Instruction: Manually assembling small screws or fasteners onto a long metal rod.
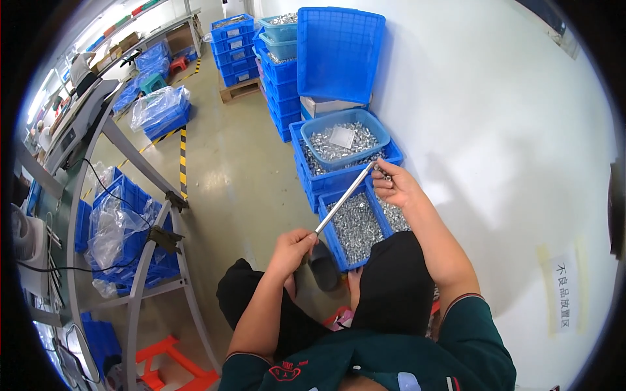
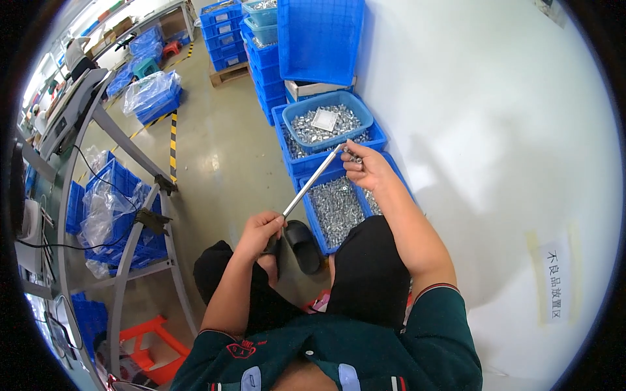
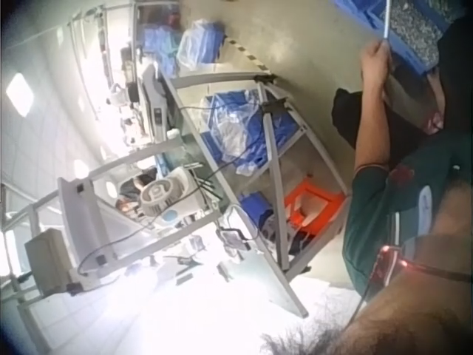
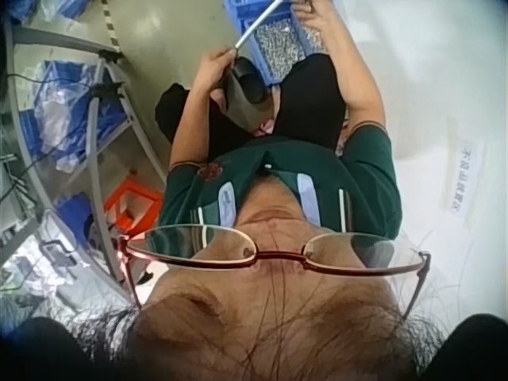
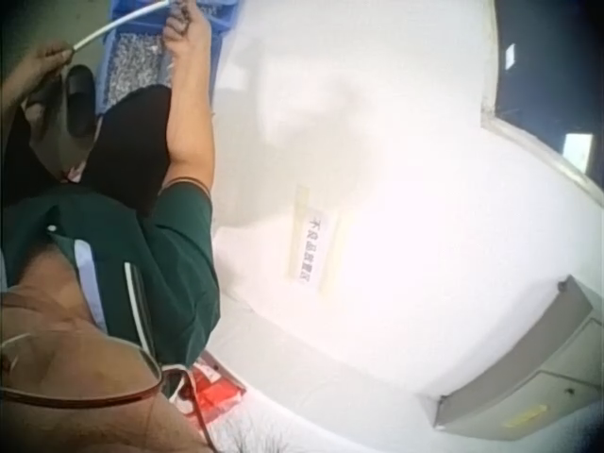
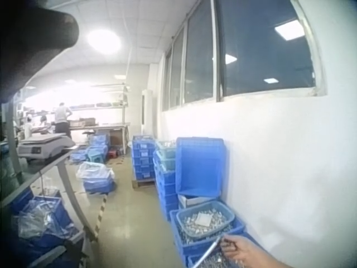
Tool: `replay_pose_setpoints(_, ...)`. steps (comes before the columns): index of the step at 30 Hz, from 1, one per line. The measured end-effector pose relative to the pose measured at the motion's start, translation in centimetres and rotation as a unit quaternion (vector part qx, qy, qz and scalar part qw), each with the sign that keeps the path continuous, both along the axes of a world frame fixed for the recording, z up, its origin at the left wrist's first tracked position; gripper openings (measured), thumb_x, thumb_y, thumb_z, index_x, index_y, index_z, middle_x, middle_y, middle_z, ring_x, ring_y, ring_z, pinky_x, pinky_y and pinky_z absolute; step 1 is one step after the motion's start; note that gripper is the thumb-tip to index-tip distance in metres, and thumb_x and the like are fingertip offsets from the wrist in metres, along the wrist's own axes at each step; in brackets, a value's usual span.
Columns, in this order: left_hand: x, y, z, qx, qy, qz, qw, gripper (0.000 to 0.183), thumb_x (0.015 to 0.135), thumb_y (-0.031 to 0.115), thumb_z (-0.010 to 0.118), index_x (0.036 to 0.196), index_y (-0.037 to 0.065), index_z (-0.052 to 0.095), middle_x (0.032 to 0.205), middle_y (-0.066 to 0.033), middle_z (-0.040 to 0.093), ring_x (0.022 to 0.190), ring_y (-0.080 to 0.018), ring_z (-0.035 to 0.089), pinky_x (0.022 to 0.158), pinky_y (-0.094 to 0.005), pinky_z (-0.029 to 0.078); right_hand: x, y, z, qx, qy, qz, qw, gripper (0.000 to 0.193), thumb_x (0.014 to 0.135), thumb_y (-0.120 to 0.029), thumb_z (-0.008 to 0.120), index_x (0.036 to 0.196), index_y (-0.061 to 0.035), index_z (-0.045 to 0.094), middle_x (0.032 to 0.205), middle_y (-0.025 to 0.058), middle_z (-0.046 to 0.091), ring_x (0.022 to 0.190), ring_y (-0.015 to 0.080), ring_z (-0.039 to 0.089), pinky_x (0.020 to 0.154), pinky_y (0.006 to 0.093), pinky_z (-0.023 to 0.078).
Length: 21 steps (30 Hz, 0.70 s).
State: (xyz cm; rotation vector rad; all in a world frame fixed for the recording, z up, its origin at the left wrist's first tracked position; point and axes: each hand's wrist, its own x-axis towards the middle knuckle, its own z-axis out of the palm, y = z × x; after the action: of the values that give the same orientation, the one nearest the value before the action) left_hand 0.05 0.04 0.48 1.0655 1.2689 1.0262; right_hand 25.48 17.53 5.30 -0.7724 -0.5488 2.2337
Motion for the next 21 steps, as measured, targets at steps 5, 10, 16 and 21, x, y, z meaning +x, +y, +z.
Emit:
replay_pose_setpoints(5,0.1,-0.1,-0.4,-0.001,-0.004,-0.011,1.000,0.019,0.085,0.019,0.053,0.081,0.002,0.062,0.061,0.0025,0.050,0.060,-0.0062,0.044,0.055,-0.0213,0.034,-0.6,-0.7,0.9,0.016,0.008,-0.012,1.000,0.021,0.087,-0.024,0.058,0.090,-0.0042,0.055,0.065,0.0012,0.046,0.045,0.0043,0.035,0.033,0.0161,0.023)
replay_pose_setpoints(10,-0.1,0.1,-0.7,0.006,-0.001,-0.013,1.000,0.020,0.086,0.019,0.053,0.082,0.002,0.061,0.061,0.0023,0.050,0.057,-0.0068,0.043,0.052,-0.0217,0.034,-0.7,-0.7,1.1,0.031,-0.012,-0.006,0.999,0.019,0.086,-0.023,0.059,0.088,-0.0043,0.056,0.065,0.0001,0.046,0.045,0.0038,0.034,0.034,0.0156,0.024)
replay_pose_setpoints(16,-0.2,0.1,0.0,-0.004,0.010,-0.010,1.000,0.020,0.086,0.020,0.054,0.081,0.002,0.061,0.060,0.0019,0.050,0.054,-0.0069,0.043,0.049,-0.0222,0.033,-1.5,-1.5,2.2,0.189,-0.245,-0.010,0.951,0.017,0.086,-0.020,0.059,0.088,-0.0039,0.056,0.064,-0.0016,0.046,0.045,0.0025,0.035,0.035,0.0150,0.024)
replay_pose_setpoints(21,-0.2,0.1,0.2,0.002,-0.025,-0.015,1.000,0.020,0.086,0.019,0.053,0.080,0.002,0.061,0.060,0.0018,0.050,0.055,-0.0066,0.043,0.050,-0.0220,0.033,-2.1,-2.2,2.6,0.176,-0.144,0.044,0.973,0.021,0.088,-0.017,0.056,0.103,-0.0029,0.057,0.068,-0.0016,0.045,0.049,0.0017,0.036,0.038,0.0141,0.025)
